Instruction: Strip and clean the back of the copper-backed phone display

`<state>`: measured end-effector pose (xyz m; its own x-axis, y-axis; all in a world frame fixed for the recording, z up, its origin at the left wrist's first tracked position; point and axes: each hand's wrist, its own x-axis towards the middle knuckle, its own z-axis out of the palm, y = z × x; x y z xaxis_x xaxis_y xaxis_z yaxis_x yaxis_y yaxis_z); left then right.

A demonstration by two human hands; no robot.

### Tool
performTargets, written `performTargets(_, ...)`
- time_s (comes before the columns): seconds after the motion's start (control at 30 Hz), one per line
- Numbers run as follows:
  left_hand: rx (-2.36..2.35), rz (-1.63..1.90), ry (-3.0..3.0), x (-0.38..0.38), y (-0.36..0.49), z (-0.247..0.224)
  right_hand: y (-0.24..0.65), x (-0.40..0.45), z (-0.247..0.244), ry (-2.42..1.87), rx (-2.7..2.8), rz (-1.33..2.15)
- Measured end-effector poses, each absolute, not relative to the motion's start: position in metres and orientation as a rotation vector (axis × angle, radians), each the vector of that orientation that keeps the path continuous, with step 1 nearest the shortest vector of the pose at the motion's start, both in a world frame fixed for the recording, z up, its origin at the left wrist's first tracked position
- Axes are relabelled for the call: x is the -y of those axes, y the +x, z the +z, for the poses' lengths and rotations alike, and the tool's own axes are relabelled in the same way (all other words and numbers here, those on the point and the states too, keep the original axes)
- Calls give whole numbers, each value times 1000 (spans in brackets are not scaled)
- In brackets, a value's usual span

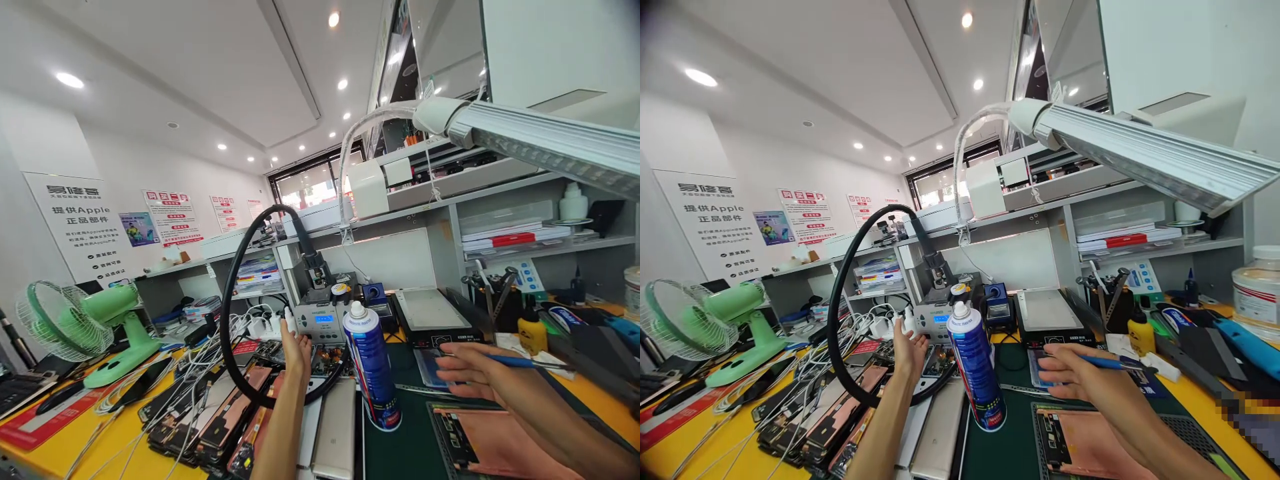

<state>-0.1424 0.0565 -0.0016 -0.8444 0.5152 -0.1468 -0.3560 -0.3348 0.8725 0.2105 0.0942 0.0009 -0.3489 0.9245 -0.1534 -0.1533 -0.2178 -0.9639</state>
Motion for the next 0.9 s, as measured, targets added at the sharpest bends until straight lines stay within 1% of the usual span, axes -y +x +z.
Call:
performTargets(0.23,-1558,2250,383,-58,-135,0,204,-87,-5,-958,1191,1667)
performTargets(0.4,-1604,2359,910,-39,-117,14,196,-93,-6,-891,1200,1715)
performTargets(0.47,-1534,2310,1194,-28,-103,17,198,-90,3,-869,1209,1721)
performTargets(0.63,-1396,1999,1764,-7,-64,15,204,-82,24,-801,1203,1738)
performTargets(0.73,-1442,1863,1925,-6,-47,17,205,-81,26,-729,1213,1739)
performTargets(0.9,-1545,1763,2081,-16,-30,33,201,-90,20,-685,1301,1648)
